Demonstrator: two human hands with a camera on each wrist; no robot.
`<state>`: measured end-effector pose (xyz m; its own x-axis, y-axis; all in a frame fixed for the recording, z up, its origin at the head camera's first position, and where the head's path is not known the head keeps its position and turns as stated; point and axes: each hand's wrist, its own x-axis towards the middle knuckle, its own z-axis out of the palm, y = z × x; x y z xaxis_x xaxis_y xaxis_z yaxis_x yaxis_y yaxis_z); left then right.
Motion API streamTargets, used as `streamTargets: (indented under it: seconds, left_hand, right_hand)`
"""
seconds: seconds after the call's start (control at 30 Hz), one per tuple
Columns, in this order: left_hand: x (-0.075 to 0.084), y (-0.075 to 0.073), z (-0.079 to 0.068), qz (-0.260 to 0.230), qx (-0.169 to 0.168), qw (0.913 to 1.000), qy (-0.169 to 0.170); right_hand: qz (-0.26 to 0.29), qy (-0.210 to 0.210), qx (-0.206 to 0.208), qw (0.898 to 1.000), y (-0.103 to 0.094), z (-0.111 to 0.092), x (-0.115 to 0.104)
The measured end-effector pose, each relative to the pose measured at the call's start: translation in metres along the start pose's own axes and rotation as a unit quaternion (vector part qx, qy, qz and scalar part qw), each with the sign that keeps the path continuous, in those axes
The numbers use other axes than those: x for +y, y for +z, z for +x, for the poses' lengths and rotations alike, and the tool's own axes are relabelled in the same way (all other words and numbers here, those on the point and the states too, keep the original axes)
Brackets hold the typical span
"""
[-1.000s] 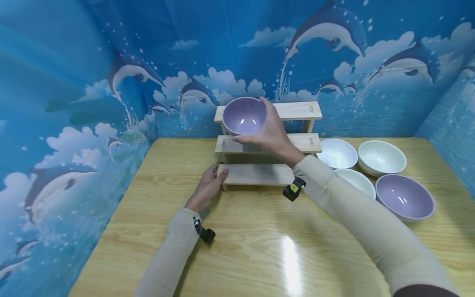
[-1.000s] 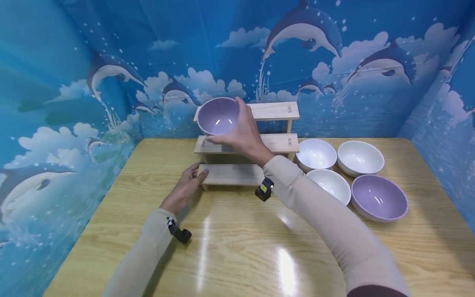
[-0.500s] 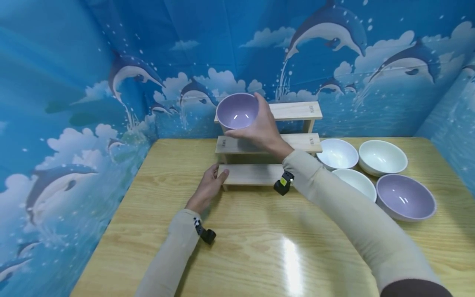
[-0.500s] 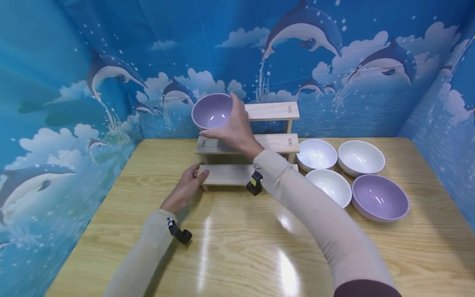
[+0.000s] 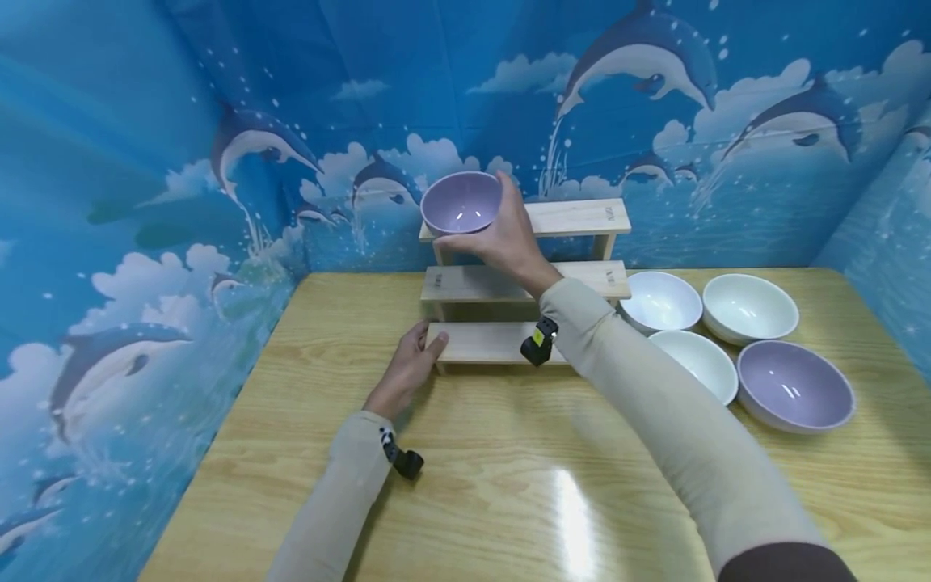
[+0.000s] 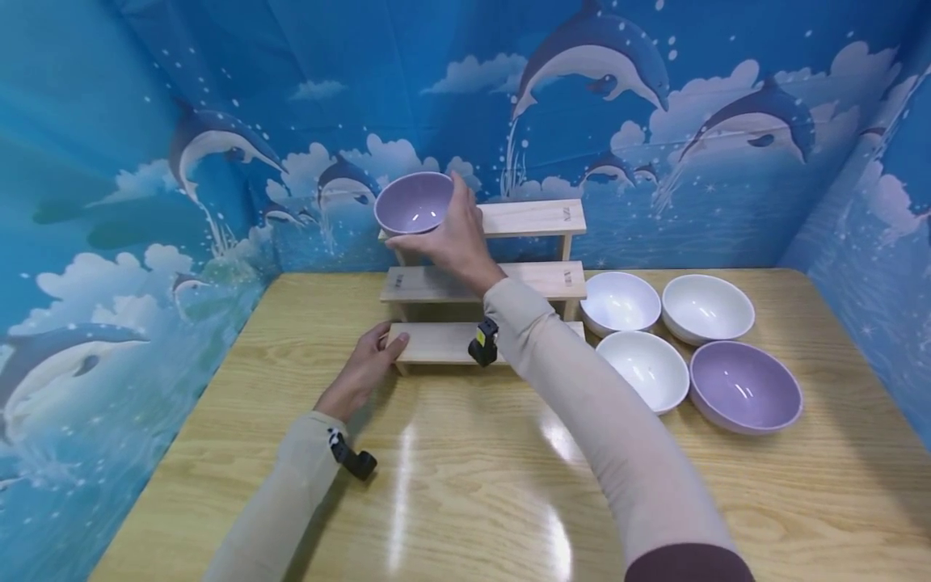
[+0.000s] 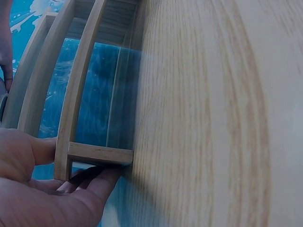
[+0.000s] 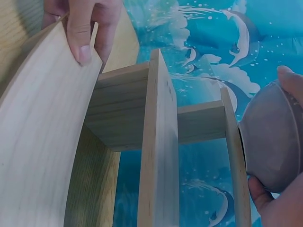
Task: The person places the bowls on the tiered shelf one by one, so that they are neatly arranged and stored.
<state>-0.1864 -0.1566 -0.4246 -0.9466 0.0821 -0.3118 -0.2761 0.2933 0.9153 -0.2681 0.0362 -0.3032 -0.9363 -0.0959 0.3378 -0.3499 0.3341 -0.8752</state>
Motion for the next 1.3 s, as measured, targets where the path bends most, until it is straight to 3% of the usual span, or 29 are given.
streamTargets:
  seconds: [0.8,1.3]
  left_hand:
    - [0.0,-0.001,0.002,-0.002,0.007,1.0,0.004]
    - [0.0,0.003,0.003,0.003,0.011,0.9999,0.001]
  right_hand:
    - [0.023,0.043,0.006,0.999,0.006,0.012,-0.002]
    - [0.023,0.046,0.005,0.999,0.004,0.012,0.0]
